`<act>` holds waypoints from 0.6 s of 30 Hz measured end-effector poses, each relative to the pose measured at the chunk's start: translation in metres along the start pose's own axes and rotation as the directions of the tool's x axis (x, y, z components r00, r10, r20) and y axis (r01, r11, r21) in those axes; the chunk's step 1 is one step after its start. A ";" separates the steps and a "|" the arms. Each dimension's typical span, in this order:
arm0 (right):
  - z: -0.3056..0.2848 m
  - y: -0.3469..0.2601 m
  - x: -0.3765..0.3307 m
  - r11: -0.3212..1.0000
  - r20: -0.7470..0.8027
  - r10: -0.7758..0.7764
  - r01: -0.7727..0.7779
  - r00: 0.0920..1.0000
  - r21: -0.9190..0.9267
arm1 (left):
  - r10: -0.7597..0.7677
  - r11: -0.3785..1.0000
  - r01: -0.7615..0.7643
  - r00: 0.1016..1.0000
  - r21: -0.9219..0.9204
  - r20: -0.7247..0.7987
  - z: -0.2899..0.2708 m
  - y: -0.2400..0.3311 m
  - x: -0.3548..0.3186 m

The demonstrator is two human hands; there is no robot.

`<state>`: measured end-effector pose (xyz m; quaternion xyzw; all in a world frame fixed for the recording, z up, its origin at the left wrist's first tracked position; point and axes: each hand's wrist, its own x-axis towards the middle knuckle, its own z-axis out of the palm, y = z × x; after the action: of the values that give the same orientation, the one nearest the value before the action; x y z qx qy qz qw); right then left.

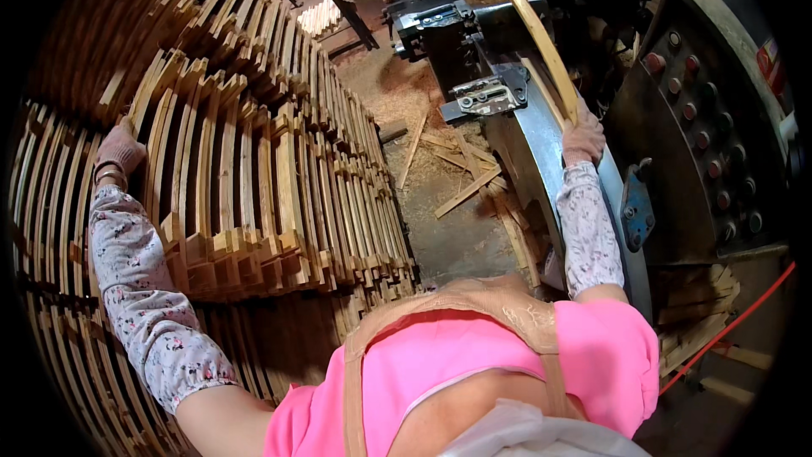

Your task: The person repeatedly picks up thin wooden strips from a large stack and feeds them into a woodworking machine. The strips are processed by the machine and then placed onto a growing pile of finished pieces.

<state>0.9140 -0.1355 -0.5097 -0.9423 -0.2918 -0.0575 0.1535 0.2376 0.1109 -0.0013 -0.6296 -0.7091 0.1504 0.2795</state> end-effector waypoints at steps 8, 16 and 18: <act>-0.050 0.058 -0.135 0.998 0.144 -0.054 0.048 0.988 0.046 | -0.083 0.993 0.085 0.996 0.080 -0.025 0.032 -0.017 0.018; -0.091 0.176 -0.259 0.975 -0.025 -0.195 0.191 0.981 -0.110 | -0.030 0.998 0.027 0.998 -0.056 -0.058 0.033 -0.034 0.019; -0.076 0.168 -0.232 0.973 -0.035 -0.209 0.204 0.977 -0.106 | -0.016 0.999 0.016 1.000 -0.038 0.015 -0.013 0.018 -0.003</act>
<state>0.8171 -0.4147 -0.5263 -0.9119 -0.3814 -0.1097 0.1051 0.2593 0.1091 -0.0017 -0.6281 -0.7189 0.1390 0.2634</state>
